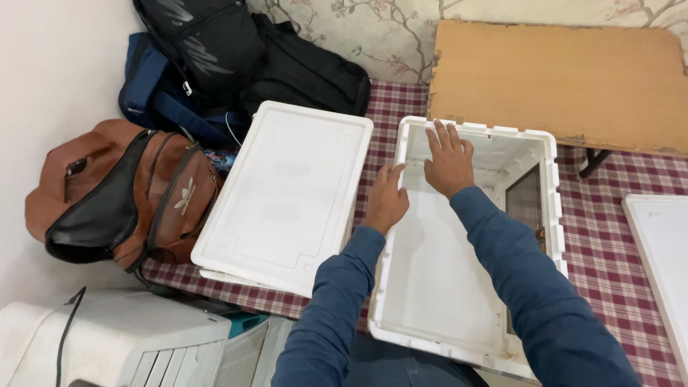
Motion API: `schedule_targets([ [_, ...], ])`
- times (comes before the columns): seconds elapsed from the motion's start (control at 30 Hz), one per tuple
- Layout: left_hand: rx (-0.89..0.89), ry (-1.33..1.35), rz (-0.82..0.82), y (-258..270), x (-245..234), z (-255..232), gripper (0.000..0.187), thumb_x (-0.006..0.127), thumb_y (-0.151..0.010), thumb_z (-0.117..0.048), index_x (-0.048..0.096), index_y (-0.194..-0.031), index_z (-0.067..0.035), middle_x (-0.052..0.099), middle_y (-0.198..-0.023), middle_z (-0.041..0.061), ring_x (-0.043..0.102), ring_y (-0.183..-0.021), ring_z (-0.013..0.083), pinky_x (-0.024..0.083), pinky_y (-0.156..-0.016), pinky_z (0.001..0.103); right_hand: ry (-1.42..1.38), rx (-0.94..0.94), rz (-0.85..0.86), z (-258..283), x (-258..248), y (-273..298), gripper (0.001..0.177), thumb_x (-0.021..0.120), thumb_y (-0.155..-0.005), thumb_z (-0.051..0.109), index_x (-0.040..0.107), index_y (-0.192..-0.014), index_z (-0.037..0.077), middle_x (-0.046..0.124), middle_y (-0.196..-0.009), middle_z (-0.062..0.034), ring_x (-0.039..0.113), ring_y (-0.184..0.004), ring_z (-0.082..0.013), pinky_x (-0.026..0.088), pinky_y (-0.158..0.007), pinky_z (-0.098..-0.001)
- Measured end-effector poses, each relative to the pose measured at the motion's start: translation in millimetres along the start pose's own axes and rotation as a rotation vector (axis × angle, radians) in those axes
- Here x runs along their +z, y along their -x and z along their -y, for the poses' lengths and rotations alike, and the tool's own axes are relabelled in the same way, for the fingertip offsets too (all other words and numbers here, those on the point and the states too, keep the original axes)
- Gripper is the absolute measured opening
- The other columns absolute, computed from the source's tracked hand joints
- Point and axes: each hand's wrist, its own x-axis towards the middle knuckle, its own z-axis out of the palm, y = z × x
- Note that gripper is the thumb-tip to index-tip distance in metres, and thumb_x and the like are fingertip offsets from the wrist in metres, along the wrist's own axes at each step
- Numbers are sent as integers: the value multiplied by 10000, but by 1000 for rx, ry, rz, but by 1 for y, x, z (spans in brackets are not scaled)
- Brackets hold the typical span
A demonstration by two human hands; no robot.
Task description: The person unfolds a white collapsible storage box on a checkered bed, opens its sides, removes an internal divider, and then closes the lid. The person repeats the process with a second box.
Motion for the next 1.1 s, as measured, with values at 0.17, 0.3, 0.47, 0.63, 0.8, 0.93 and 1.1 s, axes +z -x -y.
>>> schedule_targets([
  [0.17, -61, 146, 95, 13, 4, 3, 510, 510, -980, -59, 446, -1486, -55, 388, -1580, 232, 456, -1386, 421, 400, -1096, 521, 64, 47, 151, -26, 31, -30, 808, 715, -837, 265, 388, -1559, 108, 320, -1664, -100, 264, -1526, -299, 235, -1154, -581],
  [0.3, -32, 221, 59, 16, 1, -2, 502, 456, -1002, -30, 417, -1502, 2, 370, -1609, 249, 452, -1405, 423, 410, -1145, 464, 112, 128, 283, -38, 50, -40, 864, 680, -847, 298, 291, -1600, 127, 299, -1666, -65, 236, -1535, -246, 218, -1162, -582],
  [0.47, -5, 193, 40, 16, -2, -5, 485, 448, -1002, 16, 422, -1484, 63, 391, -1580, 255, 441, -1426, 422, 406, -1168, 444, 177, 155, 334, -39, 53, -43, 913, 675, -843, 317, 254, -1630, 121, 289, -1671, -56, 241, -1545, -204, 253, -1147, -574],
  [0.63, -59, 207, 65, 14, -4, -8, 468, 455, -1006, 24, 426, -1471, 73, 390, -1571, 246, 443, -1418, 417, 414, -1156, 427, 233, 163, 367, -35, 50, -49, 986, 697, -799, 328, 222, -1637, 120, 263, -1683, -46, 227, -1546, -203, 265, -1121, -583],
  [0.8, -63, 203, 53, 15, -6, -11, 471, 451, -1008, 22, 419, -1474, 81, 386, -1568, 244, 450, -1412, 415, 421, -1156, 428, 280, 165, 315, -33, 56, -49, 998, 694, -786, 291, 210, -1642, 119, 267, -1683, -54, 229, -1540, -207, 255, -1125, -582],
  [0.93, -90, 224, 64, 17, -7, -9, 470, 438, -1009, 23, 423, -1477, 68, 385, -1575, 232, 477, -1393, 401, 447, -1133, 419, 256, 186, 350, -33, 55, -47, 1034, 719, -759, 302, 205, -1636, 114, 274, -1669, -62, 216, -1541, -222, 241, -1130, -585],
  [1.1, -88, 221, 55, 11, -3, -6, 467, 442, -1012, 26, 420, -1477, 68, 383, -1577, 231, 462, -1410, 408, 440, -1142, 425, 184, 170, 345, -33, 50, -46, 1056, 753, -750, 347, 229, -1637, 116, 303, -1654, -69, 234, -1542, -217, 236, -1140, -606],
])
